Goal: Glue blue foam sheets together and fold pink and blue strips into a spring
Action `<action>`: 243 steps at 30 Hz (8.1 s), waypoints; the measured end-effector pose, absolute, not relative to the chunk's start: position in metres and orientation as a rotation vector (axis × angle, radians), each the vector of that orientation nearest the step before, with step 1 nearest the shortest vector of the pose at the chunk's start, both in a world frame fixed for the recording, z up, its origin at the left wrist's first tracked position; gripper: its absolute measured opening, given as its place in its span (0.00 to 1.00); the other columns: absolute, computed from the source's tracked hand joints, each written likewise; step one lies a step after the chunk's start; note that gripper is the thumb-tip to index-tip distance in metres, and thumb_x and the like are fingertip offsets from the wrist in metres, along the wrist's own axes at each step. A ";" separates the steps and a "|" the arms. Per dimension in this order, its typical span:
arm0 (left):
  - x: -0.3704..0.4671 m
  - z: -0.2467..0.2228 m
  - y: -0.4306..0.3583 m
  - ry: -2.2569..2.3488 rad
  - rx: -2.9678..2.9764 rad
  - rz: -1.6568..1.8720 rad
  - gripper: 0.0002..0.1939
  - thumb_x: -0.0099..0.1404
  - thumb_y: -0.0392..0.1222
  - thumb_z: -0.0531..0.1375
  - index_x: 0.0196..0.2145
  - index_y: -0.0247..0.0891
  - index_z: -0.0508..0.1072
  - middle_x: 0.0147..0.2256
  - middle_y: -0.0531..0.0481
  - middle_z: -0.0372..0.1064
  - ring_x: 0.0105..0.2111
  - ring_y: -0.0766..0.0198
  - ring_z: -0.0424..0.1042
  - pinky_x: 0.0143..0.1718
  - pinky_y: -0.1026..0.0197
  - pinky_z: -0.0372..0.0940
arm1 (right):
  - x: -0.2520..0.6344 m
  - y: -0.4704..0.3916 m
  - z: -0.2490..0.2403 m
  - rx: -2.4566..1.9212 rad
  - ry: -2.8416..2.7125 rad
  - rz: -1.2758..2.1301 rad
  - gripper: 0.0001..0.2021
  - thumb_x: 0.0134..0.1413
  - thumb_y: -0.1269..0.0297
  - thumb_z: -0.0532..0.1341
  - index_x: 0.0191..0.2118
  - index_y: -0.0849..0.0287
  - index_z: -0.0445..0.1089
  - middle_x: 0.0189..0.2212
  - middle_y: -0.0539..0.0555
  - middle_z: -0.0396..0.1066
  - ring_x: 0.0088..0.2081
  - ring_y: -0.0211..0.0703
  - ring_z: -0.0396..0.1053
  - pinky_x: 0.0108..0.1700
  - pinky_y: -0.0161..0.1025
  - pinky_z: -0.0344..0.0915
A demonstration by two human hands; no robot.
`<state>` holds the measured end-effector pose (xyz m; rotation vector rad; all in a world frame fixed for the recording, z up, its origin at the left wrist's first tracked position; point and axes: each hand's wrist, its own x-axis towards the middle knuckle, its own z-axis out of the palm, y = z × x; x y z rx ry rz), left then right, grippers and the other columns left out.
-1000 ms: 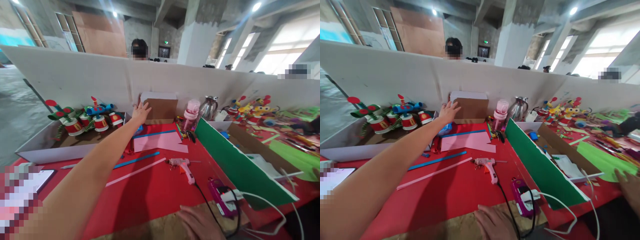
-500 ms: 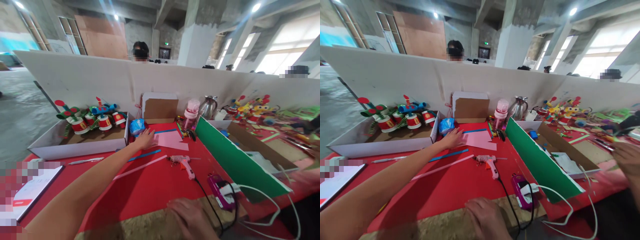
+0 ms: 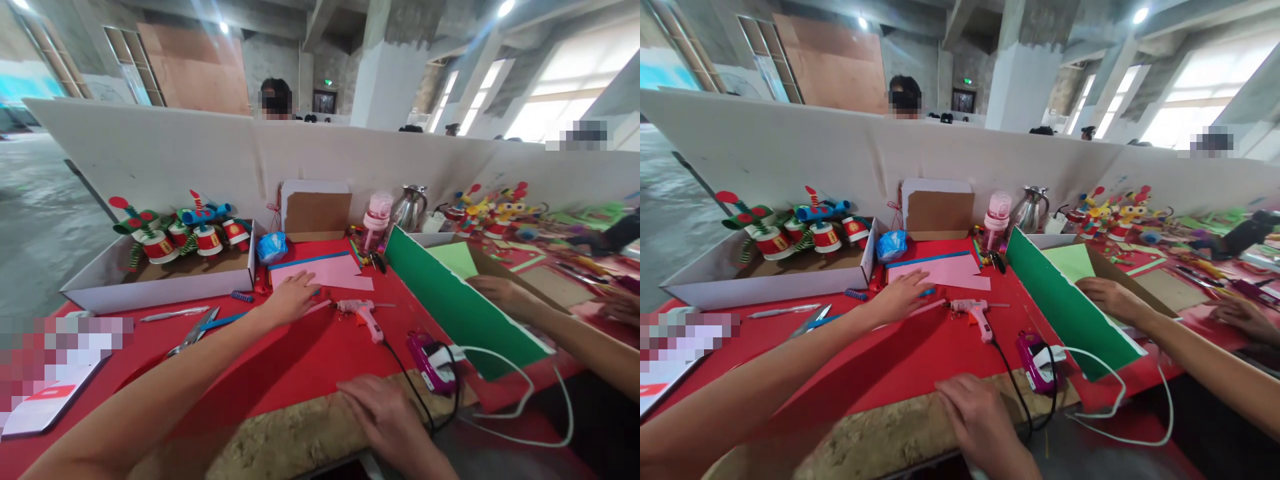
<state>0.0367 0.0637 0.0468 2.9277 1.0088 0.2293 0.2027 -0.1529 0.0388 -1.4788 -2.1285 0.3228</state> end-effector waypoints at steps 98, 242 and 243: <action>0.013 0.046 0.128 1.737 2.736 -0.055 0.18 0.65 0.27 0.47 0.41 0.27 0.75 0.39 0.30 0.74 0.40 0.47 0.75 0.37 0.52 0.69 | 0.190 0.135 0.009 -1.670 -2.490 -0.009 0.16 0.59 0.56 0.58 0.50 0.57 0.68 0.48 0.57 0.71 0.49 0.45 0.67 0.47 0.36 0.60; 0.037 0.003 0.144 1.163 0.520 1.141 0.18 0.54 0.20 0.61 0.40 0.34 0.65 0.35 0.45 0.72 0.31 0.59 0.78 0.31 0.60 0.74 | 0.172 0.171 0.012 -1.588 -2.138 0.377 0.19 0.58 0.49 0.55 0.35 0.54 0.79 0.31 0.50 0.78 0.34 0.39 0.71 0.31 0.31 0.55; 0.037 0.003 0.144 1.166 0.521 1.141 0.18 0.54 0.20 0.61 0.41 0.34 0.65 0.35 0.45 0.72 0.30 0.60 0.78 0.31 0.60 0.74 | 0.172 0.172 0.011 -1.590 -2.137 0.377 0.19 0.57 0.48 0.55 0.35 0.54 0.79 0.29 0.49 0.77 0.34 0.39 0.71 0.30 0.31 0.55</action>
